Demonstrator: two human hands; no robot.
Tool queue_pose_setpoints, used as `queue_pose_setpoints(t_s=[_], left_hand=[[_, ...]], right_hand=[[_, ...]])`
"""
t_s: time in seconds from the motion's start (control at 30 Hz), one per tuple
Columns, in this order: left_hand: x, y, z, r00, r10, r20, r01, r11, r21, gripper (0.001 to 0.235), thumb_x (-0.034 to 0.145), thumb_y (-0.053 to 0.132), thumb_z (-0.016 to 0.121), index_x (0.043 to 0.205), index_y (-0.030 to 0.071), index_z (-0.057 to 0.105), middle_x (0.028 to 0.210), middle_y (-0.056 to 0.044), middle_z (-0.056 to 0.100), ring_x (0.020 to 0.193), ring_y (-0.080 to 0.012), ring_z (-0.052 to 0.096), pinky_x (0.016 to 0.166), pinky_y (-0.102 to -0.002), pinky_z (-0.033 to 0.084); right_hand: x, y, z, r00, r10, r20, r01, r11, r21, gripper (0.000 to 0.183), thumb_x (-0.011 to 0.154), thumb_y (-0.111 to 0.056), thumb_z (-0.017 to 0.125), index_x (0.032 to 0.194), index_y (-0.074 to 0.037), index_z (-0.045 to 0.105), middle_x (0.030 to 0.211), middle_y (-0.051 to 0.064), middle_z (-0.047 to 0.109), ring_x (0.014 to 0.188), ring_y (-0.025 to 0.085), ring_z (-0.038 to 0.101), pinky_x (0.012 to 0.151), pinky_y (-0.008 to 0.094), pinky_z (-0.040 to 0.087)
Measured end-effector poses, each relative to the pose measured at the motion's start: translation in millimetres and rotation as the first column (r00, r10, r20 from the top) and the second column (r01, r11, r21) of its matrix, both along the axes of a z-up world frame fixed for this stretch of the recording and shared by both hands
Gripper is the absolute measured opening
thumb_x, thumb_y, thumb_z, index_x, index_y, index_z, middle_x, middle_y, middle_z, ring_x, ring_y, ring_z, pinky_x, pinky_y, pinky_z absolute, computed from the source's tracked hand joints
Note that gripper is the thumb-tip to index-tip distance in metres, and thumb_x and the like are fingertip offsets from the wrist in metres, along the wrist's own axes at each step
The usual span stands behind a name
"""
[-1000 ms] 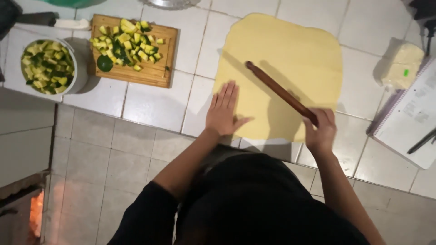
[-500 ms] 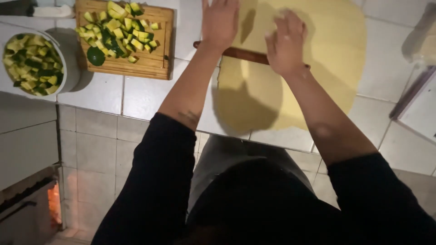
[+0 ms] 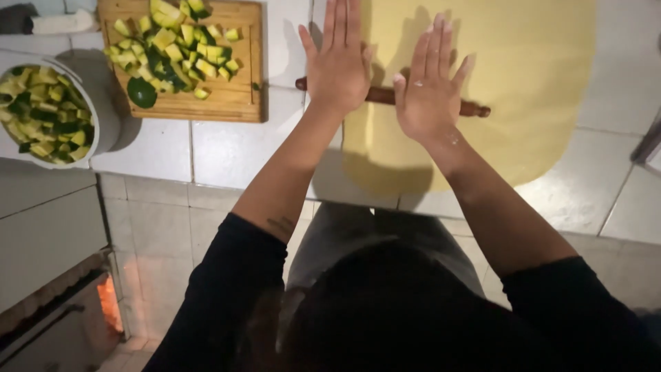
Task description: Rolling out dough and lining a tart pan.
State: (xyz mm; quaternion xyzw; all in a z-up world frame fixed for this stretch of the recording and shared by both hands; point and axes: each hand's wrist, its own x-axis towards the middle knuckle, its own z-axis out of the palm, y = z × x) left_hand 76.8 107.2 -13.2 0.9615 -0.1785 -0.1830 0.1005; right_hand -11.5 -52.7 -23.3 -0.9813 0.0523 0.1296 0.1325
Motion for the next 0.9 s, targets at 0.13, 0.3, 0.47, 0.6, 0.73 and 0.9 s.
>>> queue_pose_setpoints(t_s=[0.13, 0.3, 0.47, 0.6, 0.73, 0.9], left_hand=[[-9, 8, -12, 0.999, -0.018, 0.049, 0.019, 1.000, -0.015, 0.070, 0.113, 0.035, 0.040, 0.166, 0.011, 0.001, 0.175, -0.007, 0.000, 0.161, -0.0227, 0.000, 0.125, -0.070, 0.004], [-20, 14, 5, 0.999, -0.033, -0.023, 0.033, 0.999, -0.012, 0.078, 0.109, 0.038, 0.045, 0.167, 0.013, -0.001, 0.175, -0.006, -0.005, 0.162, -0.0215, -0.003, 0.128, -0.067, 0.003], [-30, 18, -9, 0.998, -0.043, 0.038, 0.044, 0.999, -0.025, 0.079, 0.109, 0.037, 0.046, 0.166, 0.012, -0.002, 0.174, -0.006, -0.006, 0.161, -0.0214, -0.003, 0.127, -0.066, 0.004], [-38, 21, -4, 0.999, -0.034, 0.031, 0.035, 0.999, -0.022, 0.079, 0.107, 0.033, 0.047, 0.167, 0.012, -0.001, 0.174, -0.005, -0.006, 0.161, -0.0214, -0.003, 0.129, -0.064, 0.003], [-48, 27, -4, 0.999, -0.038, 0.038, 0.040, 0.998, -0.052, 0.078, 0.107, 0.032, 0.047, 0.166, 0.011, 0.000, 0.174, -0.006, -0.005, 0.162, -0.0214, -0.002, 0.128, -0.064, 0.004], [-64, 35, -14, 0.994, -0.055, 0.091, 0.057, 0.998, -0.022, 0.076, 0.107, 0.022, 0.045, 0.169, 0.007, 0.002, 0.177, -0.006, -0.001, 0.164, -0.0212, -0.001, 0.131, -0.062, 0.005]], right_hand=[[-13, 7, 3, 0.999, -0.021, 0.025, 0.020, 1.000, 0.014, 0.077, 0.112, -0.034, 0.044, 0.166, 0.009, 0.008, 0.175, 0.022, -0.003, 0.164, 0.038, 0.000, 0.124, 0.072, 0.004], [-28, 15, 1, 0.997, -0.028, 0.079, 0.024, 0.999, 0.042, 0.076, 0.112, -0.032, 0.046, 0.165, 0.009, 0.011, 0.175, 0.024, 0.003, 0.163, 0.040, 0.003, 0.126, 0.068, 0.010], [-39, 17, -3, 0.994, -0.019, 0.107, 0.015, 0.999, 0.043, 0.076, 0.112, -0.032, 0.046, 0.164, 0.012, 0.012, 0.174, 0.027, 0.004, 0.162, 0.042, 0.006, 0.127, 0.064, 0.016], [-49, 21, -3, 0.992, 0.004, 0.128, -0.007, 1.000, 0.021, 0.076, 0.112, -0.032, 0.047, 0.163, 0.014, 0.014, 0.173, 0.030, 0.005, 0.162, 0.045, 0.008, 0.125, 0.062, 0.022], [-60, 28, 3, 0.985, 0.005, 0.171, -0.010, 1.000, 0.025, 0.076, 0.111, -0.031, 0.049, 0.163, 0.014, 0.015, 0.172, 0.032, 0.007, 0.161, 0.048, 0.011, 0.124, 0.062, 0.026], [-74, 34, 5, 0.977, 0.011, 0.211, -0.026, 0.997, 0.066, 0.075, 0.111, -0.029, 0.051, 0.162, 0.014, 0.016, 0.171, 0.033, 0.011, 0.160, 0.049, 0.016, 0.122, 0.060, 0.029]])
